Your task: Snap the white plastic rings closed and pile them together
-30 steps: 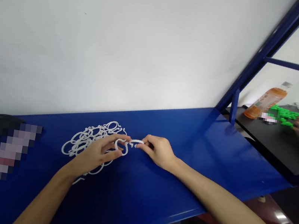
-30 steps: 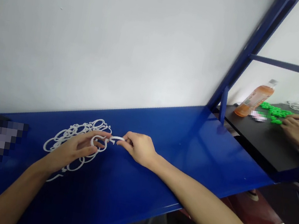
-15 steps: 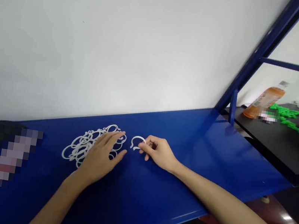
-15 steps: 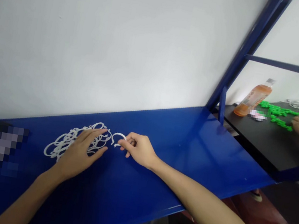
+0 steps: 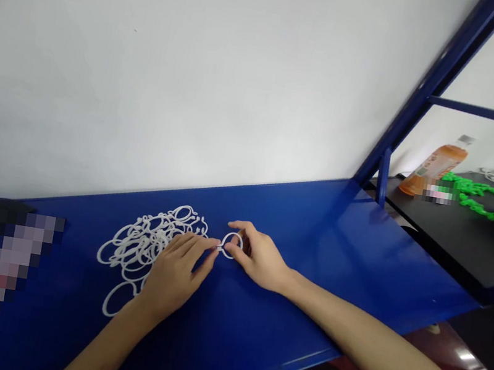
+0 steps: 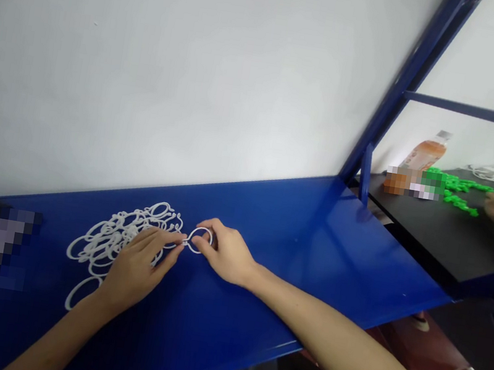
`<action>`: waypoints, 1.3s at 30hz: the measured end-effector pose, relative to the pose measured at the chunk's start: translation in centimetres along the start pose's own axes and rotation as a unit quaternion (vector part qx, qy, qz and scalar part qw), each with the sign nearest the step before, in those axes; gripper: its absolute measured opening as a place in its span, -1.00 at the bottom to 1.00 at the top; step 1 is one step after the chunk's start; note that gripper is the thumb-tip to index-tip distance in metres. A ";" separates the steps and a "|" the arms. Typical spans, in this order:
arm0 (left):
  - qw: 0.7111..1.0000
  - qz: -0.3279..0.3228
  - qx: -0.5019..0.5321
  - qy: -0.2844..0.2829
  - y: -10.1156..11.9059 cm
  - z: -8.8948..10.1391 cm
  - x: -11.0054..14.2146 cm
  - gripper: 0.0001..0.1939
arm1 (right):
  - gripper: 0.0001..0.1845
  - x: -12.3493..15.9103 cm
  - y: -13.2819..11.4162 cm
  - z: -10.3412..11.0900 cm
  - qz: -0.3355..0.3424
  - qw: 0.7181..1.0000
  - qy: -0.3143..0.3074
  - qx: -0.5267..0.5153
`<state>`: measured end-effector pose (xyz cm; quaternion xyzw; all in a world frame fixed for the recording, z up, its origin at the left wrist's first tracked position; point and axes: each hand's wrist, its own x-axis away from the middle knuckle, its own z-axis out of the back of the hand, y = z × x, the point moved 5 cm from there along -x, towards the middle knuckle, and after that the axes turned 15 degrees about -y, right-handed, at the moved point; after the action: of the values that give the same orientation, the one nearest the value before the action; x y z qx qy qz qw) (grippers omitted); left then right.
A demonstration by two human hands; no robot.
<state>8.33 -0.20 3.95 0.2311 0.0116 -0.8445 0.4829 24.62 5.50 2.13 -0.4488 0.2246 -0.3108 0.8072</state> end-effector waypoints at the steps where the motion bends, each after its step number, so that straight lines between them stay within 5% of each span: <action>1: 1.000 0.005 0.002 -0.003 -0.1 0.0 0.0 -0.85 | -0.64 0.1 -0.4 0.2 0.021 0.999 0.013 0.045; 5: 1.000 0.007 0.009 0.008 -0.2 0.1 -0.1 -0.85 | -0.73 0.4 -1.3 0.5 0.070 0.986 -0.004 0.150; 14: 0.997 0.039 0.060 0.018 -0.6 0.0 -0.2 -0.83 | -0.89 0.2 -0.7 0.0 0.092 0.987 -0.039 0.122; 29: 0.994 0.035 0.096 0.028 0.0 0.3 0.4 -0.83 | -0.69 1.6 -2.8 -0.3 0.198 0.939 -0.069 0.274; 35: 0.997 0.032 0.069 -0.009 -0.3 -0.5 0.0 -0.83 | -0.67 1.2 -2.4 0.0 0.161 0.931 -0.068 0.319; 39: 0.995 0.079 -0.008 -0.053 -1.0 -1.2 -0.6 -0.84 | -0.73 0.5 -1.2 2.3 0.086 0.940 -0.018 0.331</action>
<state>8.26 1.12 2.92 0.1828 -0.0257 -0.8146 0.5499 26.09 6.01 4.28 -0.1409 0.1317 -0.2890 0.9377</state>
